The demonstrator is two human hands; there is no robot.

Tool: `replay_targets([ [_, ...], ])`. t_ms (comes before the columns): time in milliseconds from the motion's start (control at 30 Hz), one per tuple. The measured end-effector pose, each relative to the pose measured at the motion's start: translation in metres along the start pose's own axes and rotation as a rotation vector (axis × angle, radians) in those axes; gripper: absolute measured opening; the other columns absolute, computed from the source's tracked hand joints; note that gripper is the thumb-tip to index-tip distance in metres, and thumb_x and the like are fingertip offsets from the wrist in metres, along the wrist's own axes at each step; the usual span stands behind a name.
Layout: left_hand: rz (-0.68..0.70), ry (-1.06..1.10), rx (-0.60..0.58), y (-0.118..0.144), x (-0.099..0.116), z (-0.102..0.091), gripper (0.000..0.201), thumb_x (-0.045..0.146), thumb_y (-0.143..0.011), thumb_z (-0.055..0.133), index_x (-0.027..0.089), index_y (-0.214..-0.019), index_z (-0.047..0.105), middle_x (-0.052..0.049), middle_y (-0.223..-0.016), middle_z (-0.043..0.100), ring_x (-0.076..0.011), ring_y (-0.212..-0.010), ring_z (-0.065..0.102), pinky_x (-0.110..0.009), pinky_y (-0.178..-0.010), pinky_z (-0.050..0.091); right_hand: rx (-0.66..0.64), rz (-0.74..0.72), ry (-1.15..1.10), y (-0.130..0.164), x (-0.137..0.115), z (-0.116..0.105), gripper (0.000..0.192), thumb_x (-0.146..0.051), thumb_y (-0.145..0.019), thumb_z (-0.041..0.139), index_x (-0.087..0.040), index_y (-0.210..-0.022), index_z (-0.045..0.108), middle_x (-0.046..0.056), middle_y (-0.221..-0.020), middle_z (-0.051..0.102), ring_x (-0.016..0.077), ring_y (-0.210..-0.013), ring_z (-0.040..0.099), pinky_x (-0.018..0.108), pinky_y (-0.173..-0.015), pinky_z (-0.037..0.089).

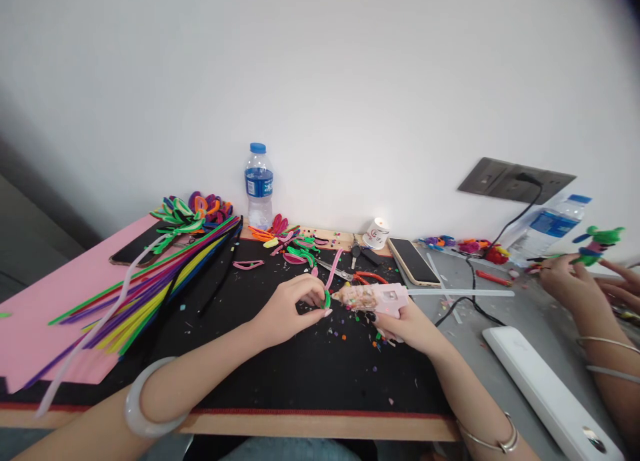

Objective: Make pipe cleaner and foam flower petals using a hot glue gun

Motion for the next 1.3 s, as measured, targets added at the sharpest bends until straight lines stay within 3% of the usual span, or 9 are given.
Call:
replay_targets([
  [367, -0.029, 0.015, 0.013, -0.0003, -0.0027, -0.0001, 0.007, 0.014, -0.075, 0.059, 0.015, -0.081, 0.055, -0.005, -0.093, 0.056, -0.0107, -0.074, 0.058, -0.024, -0.069, 0.054, -0.069, -0.005, -0.04, 0.0006, 0.0017, 0.0053, 0.04, -0.035, -0.072, 0.063, -0.012, -0.103, 0.051, -0.008, -0.049, 0.041, 0.0051, -0.04, 0.032, 0.018, -0.038, 0.028],
  [833, -0.003, 0.03, -0.006, 0.0, 0.0007, 0.001, 0.006, 0.017, -0.077, 0.06, 0.015, -0.081, 0.056, -0.006, -0.094, 0.057, -0.0101, -0.072, 0.058, -0.023, -0.068, 0.053, -0.014, -0.001, -0.03, -0.0009, 0.0022, 0.0009, 0.037, -0.031, -0.071, 0.063, -0.014, -0.102, 0.054, -0.007, -0.049, 0.045, 0.0059, -0.041, 0.035, 0.017, -0.038, 0.029],
  [1300, 0.042, -0.027, -0.008, 0.0003, 0.0033, 0.0007, 0.004, 0.015, -0.076, 0.061, 0.015, -0.078, 0.057, -0.007, -0.095, 0.058, -0.014, -0.084, 0.058, -0.024, -0.073, 0.053, 0.01, 0.017, -0.038, -0.0015, 0.0034, -0.0007, 0.037, -0.029, -0.069, 0.064, -0.013, -0.101, 0.054, -0.007, -0.049, 0.045, 0.0059, -0.041, 0.036, 0.017, -0.039, 0.029],
])
Point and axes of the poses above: each hand's wrist, its own y-axis away from the middle knuckle, its own z-axis out of the palm, x = y × z, the point moved 6 cm from there along -y, towards the middle knuckle
